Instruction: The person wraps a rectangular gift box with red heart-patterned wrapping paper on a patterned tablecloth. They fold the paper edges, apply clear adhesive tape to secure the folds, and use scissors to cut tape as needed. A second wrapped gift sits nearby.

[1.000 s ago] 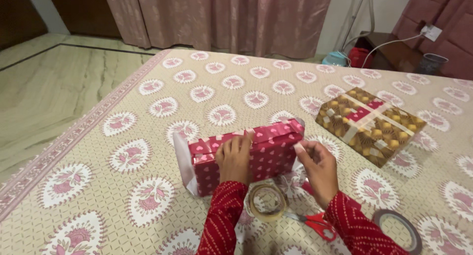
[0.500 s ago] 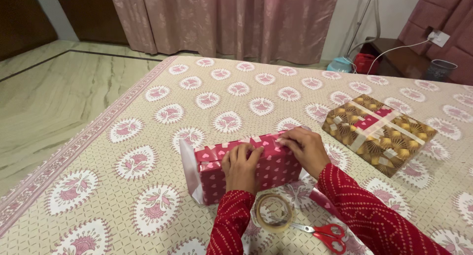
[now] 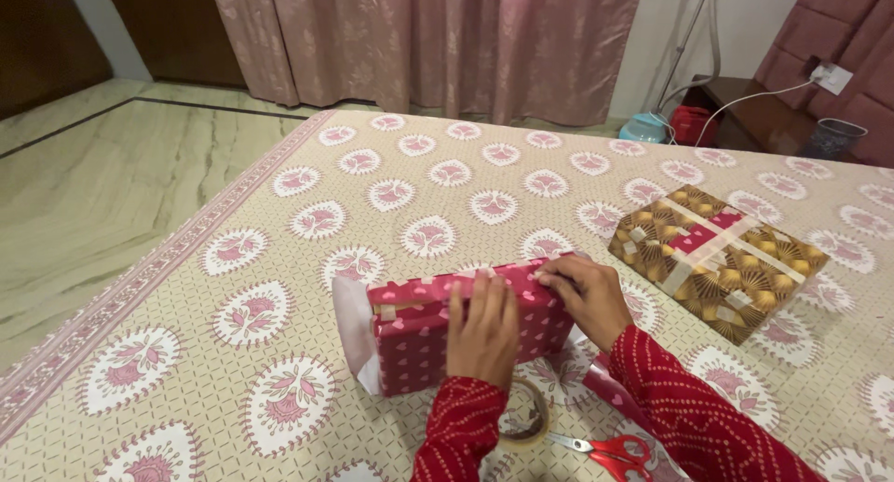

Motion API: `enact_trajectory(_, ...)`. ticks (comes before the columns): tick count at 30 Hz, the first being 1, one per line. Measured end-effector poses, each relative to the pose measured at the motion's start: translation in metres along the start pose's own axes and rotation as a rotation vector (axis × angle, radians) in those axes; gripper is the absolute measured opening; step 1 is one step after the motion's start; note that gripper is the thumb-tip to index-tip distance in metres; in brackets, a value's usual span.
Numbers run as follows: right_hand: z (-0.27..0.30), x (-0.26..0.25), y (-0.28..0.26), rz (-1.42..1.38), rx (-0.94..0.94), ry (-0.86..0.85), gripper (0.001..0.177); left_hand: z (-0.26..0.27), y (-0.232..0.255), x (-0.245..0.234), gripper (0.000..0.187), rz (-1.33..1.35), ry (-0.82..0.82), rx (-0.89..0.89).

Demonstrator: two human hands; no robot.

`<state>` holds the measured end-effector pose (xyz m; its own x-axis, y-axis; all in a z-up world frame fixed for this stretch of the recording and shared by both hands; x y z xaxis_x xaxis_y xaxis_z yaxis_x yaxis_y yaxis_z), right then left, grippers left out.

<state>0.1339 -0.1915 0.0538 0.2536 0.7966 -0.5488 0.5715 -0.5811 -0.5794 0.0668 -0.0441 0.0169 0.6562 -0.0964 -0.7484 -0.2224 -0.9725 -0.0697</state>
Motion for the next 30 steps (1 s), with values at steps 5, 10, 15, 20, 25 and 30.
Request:
enact_trajectory(5, 0.004, -0.003, 0.001, -0.016, -0.015, 0.021, 0.015, 0.010, 0.013, 0.004, 0.055, 0.097, 0.146, 0.028)
enact_trajectory(10, 0.005, -0.005, 0.005, -0.059, 0.011, -0.011, 0.015, 0.016, 0.012, 0.006, 0.050, 0.114, 0.223, 0.020)
enact_trajectory(15, 0.007, -0.006, 0.006, -0.165, 0.079, 0.012, 0.016, 0.011, 0.010, 0.006, 0.047, 0.141, 0.234, -0.009)
enact_trajectory(20, 0.006, -0.012, 0.004, -0.104, 0.010, 0.052, 0.016, 0.013, 0.012, 0.004, 0.049, 0.143, 0.229, -0.012)
enact_trajectory(25, -0.002, -0.021, 0.024, -0.119, 0.152, 0.071, 0.015, 0.013, 0.015, 0.002, 0.058, 0.155, 0.226, -0.017)
enact_trajectory(30, -0.006, -0.038, 0.042, -0.218, 0.137, 0.206, 0.017, 0.011, 0.022, 0.006, 0.062, 0.107, 0.234, -0.045)
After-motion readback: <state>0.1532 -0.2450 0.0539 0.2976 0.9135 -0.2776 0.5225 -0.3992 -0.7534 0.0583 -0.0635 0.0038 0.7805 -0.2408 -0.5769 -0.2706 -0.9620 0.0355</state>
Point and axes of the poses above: each hand's wrist, its own z-axis away from the middle knuckle, its own x-axis out of the palm, y = z × x, the point moved 5 cm from there along -z, towards the middle knuckle, and after that the axes turned 6 degrees about y, right-handed, at the moved point
